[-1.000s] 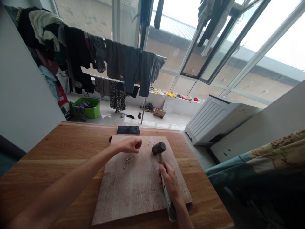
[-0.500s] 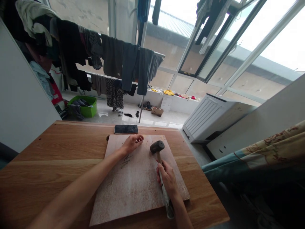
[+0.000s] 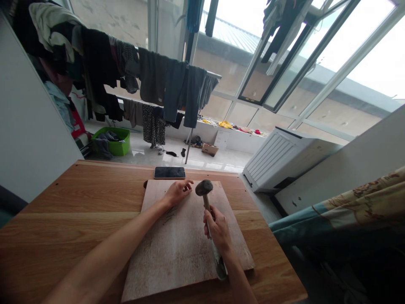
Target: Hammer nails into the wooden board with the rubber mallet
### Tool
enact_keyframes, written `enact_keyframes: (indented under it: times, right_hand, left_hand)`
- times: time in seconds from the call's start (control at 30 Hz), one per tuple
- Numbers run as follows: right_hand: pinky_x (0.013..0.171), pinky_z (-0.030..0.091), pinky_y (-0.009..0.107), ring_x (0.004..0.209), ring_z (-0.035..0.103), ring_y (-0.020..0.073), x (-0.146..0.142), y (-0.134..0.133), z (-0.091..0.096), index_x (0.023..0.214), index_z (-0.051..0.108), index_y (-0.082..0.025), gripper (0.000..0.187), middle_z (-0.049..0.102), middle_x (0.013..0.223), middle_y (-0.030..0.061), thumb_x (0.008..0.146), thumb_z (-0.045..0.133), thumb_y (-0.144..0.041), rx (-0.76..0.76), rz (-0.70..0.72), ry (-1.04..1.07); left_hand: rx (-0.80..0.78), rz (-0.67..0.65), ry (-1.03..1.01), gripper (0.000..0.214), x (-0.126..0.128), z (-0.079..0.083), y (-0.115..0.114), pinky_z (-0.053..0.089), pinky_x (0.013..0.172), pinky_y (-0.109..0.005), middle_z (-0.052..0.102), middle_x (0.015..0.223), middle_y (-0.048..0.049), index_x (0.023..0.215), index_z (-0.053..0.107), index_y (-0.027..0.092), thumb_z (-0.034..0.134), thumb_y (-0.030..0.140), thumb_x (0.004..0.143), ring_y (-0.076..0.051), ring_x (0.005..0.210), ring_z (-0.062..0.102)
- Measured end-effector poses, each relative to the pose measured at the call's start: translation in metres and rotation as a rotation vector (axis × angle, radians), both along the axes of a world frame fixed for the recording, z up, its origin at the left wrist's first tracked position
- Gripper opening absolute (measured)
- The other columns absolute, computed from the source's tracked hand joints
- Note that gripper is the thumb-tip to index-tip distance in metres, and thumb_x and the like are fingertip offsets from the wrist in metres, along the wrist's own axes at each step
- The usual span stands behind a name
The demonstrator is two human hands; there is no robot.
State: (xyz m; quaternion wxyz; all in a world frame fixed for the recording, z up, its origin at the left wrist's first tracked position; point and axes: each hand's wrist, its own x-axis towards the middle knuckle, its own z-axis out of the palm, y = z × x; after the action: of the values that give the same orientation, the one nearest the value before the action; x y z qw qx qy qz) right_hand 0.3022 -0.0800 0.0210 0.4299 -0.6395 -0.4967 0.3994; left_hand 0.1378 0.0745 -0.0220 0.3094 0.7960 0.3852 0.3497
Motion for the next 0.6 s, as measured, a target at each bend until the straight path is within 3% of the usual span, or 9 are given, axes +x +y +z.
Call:
enact_keyframes:
  times: [0.23,0.37,0.47,0.6]
  right_hand:
    - [0.032,0.038,0.02,0.036,0.05,0.0096,-0.017,0.023,0.009,0.093,0.059,-0.018,0.032,0.055,0.06,-0.0048,0.086,0.048,-0.048,0.024,0.061,-0.201]
    - [0.031,0.038,0.02,0.034,0.05,0.0093,-0.021,0.027,0.005,0.087,0.057,-0.019,0.031,0.055,0.06,-0.0045,0.086,0.047,-0.048,0.014,0.054,-0.203]
    - [0.03,0.037,0.019,0.035,0.049,0.009,-0.02,0.022,0.003,0.087,0.057,-0.019,0.032,0.054,0.061,-0.0047,0.085,0.049,-0.049,0.013,0.059,-0.139]
    - [0.031,0.037,0.019,0.037,0.049,0.0085,-0.01,0.004,0.0,0.086,0.057,-0.019,0.034,0.052,0.063,-0.0048,0.084,0.054,-0.052,0.002,0.067,-0.006]
  left_hand:
    - [-0.014,-0.034,-0.041,0.034,0.001,-0.002,0.0,0.048,0.066,-0.022,0.069,0.08,0.0024,0.106,0.063,0.019,0.061,0.007,0.075,-0.012,0.067,0.063]
    - [0.045,-0.063,-0.002,0.027,-0.013,0.009,0.005,0.05,0.067,-0.024,0.068,0.09,-0.002,0.103,0.061,0.016,0.06,0.008,0.077,-0.013,0.069,0.063]
    - [0.259,-0.131,0.195,0.025,-0.037,0.024,0.001,0.052,0.078,-0.028,0.068,0.099,-0.0063,0.102,0.062,0.017,0.056,0.006,0.08,-0.017,0.084,0.066]
    - [0.623,-0.432,0.427,0.031,-0.071,0.03,-0.024,0.05,0.09,-0.028,0.069,0.103,-0.0065,0.108,0.062,0.022,0.05,0.003,0.086,-0.018,0.101,0.064]
